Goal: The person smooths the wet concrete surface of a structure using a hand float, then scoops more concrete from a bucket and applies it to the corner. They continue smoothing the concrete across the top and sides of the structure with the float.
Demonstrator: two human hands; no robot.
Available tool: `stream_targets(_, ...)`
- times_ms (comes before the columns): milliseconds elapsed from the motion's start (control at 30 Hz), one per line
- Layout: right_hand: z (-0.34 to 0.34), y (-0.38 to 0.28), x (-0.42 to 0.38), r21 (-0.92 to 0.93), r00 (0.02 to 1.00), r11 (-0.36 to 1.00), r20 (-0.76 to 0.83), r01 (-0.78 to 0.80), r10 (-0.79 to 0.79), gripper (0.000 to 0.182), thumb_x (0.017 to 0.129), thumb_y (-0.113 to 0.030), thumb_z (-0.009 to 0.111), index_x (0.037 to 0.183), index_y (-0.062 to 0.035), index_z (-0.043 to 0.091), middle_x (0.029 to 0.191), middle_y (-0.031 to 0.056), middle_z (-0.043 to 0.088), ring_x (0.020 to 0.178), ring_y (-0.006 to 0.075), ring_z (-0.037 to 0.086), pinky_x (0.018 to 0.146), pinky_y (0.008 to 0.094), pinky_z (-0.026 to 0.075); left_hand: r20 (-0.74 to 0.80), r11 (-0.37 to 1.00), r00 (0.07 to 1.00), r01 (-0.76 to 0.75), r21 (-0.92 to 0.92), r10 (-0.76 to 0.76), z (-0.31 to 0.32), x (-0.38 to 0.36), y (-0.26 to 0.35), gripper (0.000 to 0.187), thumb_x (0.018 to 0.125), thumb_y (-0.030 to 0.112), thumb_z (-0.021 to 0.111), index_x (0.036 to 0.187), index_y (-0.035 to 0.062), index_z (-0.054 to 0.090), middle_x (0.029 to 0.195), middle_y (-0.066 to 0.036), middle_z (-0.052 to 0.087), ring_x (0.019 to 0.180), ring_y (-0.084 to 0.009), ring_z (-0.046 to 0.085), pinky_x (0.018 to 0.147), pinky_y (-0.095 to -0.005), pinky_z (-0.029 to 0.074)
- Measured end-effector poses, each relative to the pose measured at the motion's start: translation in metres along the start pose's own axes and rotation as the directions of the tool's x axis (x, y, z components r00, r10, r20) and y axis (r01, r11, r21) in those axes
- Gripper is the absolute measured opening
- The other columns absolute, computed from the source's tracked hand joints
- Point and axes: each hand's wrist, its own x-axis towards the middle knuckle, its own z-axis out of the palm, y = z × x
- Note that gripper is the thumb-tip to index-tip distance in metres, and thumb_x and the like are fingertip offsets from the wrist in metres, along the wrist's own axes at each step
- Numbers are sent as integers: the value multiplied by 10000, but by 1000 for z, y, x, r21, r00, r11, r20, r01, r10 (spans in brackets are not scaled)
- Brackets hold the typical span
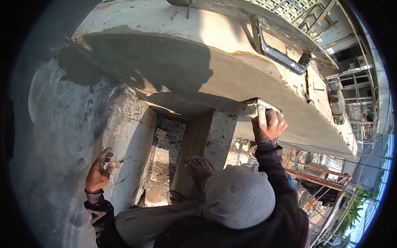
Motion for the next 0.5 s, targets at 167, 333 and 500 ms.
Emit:
stream_targets(167,2,-65,92,156,967,986,-237,-61,98,442,714,-219,707,1121,-85,597,933,80,504,810,248,501,681,344,392,63,999,998,8,37,-10,7,6,0,498,883,280,600,1303,75,427,1085,-151,572,953,-276,568,832,-365,454)
stream_targets(333,43,-111,59,180,930,944,198,277,-310,444,797,-172,497,1238,-138,537,1017,36,526,886,168,522,736,355,387,31,982,992,-126,143,123,14,17,14,510,855,197,617,1305,60,420,1124,-177,572,997,-307,568,863,-377,446)
stream_targets(500,28,-47,-54,225,801,960,536,168,-266,431,774,-184,542,1200,-115,534,1105,91,521,976,251,513,782,425,401,113,988,984,-141,55,134,16,17,7,497,844,179,625,1282,37,436,1118,-197,574,1017,-321,566,863,-376,447)
